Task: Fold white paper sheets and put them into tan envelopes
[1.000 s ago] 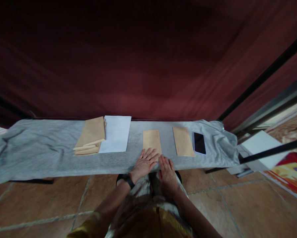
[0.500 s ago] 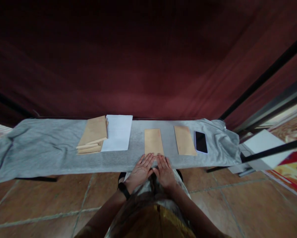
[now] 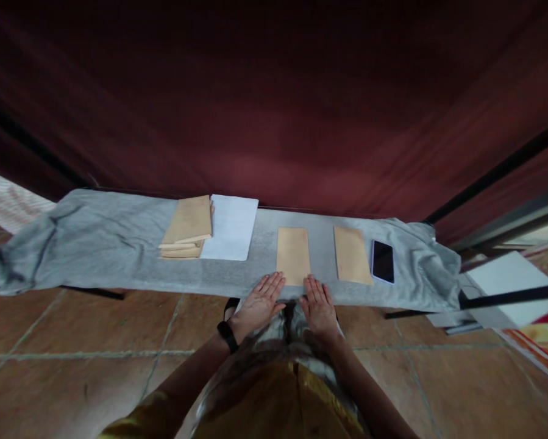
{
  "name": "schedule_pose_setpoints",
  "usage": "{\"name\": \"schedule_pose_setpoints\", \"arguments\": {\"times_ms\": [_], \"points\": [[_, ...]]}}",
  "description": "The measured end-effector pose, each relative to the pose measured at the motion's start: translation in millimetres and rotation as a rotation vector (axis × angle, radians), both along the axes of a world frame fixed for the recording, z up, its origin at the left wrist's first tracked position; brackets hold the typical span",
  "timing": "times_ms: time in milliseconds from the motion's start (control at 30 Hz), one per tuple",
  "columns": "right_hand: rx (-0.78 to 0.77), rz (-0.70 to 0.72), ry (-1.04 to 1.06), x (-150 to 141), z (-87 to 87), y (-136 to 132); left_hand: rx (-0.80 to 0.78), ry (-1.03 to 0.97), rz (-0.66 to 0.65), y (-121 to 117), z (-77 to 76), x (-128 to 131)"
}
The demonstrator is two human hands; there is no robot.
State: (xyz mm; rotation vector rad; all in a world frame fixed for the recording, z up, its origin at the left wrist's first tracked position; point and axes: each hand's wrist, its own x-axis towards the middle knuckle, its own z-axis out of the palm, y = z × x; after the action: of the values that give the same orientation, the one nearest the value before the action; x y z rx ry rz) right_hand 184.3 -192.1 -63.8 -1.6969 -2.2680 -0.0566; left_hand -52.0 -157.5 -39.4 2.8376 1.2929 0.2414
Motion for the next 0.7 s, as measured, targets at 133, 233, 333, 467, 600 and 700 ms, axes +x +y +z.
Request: {"name": "schedule_pose_setpoints", "arguments": {"times_ms": [133, 233, 333, 467, 600, 700], "points": [[0.016, -0.002, 0.02, 1.8, -3.4, -1.8, -0.024, 0.001, 0.015, -3.0, 3.8, -0.5], [0.025, 0.001, 0.039, 1.8, -4.5, -2.3, -0.03, 0.002, 0.014, -3.8, 4.1, -0.2], [0.029, 0.006, 0.054, 2.2, -2.9, -1.5, -0.027, 0.001, 0.019, -3.6, 1.5, 1.8], [0.043, 0.026, 0.09, 3.9, -0.6, 0.7, -0.038, -0.004, 0.058, -1.4, 0.3, 6.9], [0.036, 0.025, 0.112, 5.5, 0.1, 3.4, -0.1, 0.013, 0.056, 4.5, 7.5, 11.6], [0.018, 0.006, 0.127, 6.3, 3.1, 6.1, -0.136, 0.016, 0.053, 10.9, 13.3, 16.1]]}}
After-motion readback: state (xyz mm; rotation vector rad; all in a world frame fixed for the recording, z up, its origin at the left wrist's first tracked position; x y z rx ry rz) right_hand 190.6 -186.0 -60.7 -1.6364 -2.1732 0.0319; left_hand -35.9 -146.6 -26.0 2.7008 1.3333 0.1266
